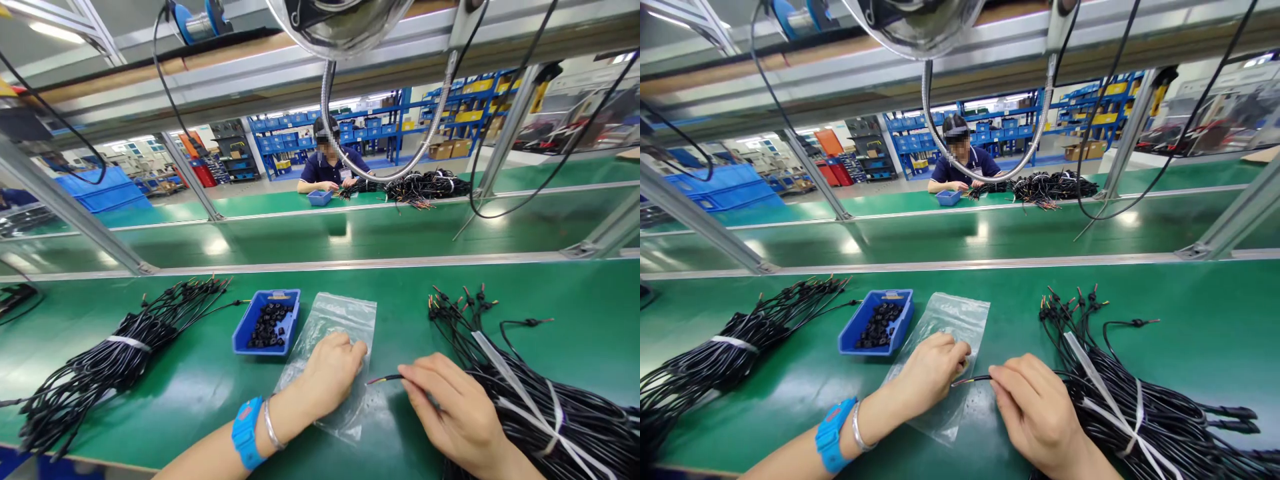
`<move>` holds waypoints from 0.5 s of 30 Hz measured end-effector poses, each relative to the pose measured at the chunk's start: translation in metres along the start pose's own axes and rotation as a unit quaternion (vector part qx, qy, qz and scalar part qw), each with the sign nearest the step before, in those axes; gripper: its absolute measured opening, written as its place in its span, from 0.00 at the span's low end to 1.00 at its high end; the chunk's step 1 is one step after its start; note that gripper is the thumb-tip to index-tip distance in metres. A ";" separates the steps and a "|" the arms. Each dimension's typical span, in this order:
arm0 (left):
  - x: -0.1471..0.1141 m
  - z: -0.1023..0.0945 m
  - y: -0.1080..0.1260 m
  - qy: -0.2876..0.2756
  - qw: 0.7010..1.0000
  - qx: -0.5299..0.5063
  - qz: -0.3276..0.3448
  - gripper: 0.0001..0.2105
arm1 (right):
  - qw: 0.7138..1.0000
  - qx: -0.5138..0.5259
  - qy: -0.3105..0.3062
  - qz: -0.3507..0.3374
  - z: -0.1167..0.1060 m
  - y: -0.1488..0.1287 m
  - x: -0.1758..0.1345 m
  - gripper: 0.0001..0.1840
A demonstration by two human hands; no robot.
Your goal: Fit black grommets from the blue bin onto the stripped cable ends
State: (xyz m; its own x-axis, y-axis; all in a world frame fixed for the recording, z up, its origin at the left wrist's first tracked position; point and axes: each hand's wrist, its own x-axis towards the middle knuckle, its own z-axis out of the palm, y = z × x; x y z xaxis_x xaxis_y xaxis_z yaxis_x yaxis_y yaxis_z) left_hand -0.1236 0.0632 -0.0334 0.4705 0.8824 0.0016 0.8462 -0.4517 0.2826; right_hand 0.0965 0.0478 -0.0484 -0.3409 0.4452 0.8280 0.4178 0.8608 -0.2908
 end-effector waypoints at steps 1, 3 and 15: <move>-0.002 -0.001 -0.001 0.008 1.000 -0.004 -0.004 0.12 | 1.000 0.004 0.007 -0.001 -0.001 -0.001 0.001 0.10; -0.011 -0.003 -0.002 0.043 0.996 -0.079 -0.029 0.13 | 1.000 0.009 0.023 0.000 -0.002 -0.004 0.002 0.11; -0.045 0.027 0.047 0.219 0.546 -0.783 -0.204 0.13 | 0.999 0.000 0.036 -0.014 -0.007 -0.012 -0.001 0.12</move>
State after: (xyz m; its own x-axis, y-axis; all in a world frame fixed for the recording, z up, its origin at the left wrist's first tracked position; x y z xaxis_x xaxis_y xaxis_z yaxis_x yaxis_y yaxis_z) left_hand -0.0983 -0.0008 -0.0460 -0.0712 0.9693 -0.2355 -0.5539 0.1579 0.8175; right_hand 0.0976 0.0350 -0.0423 -0.2904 0.4016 0.8686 0.4088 0.8727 -0.2669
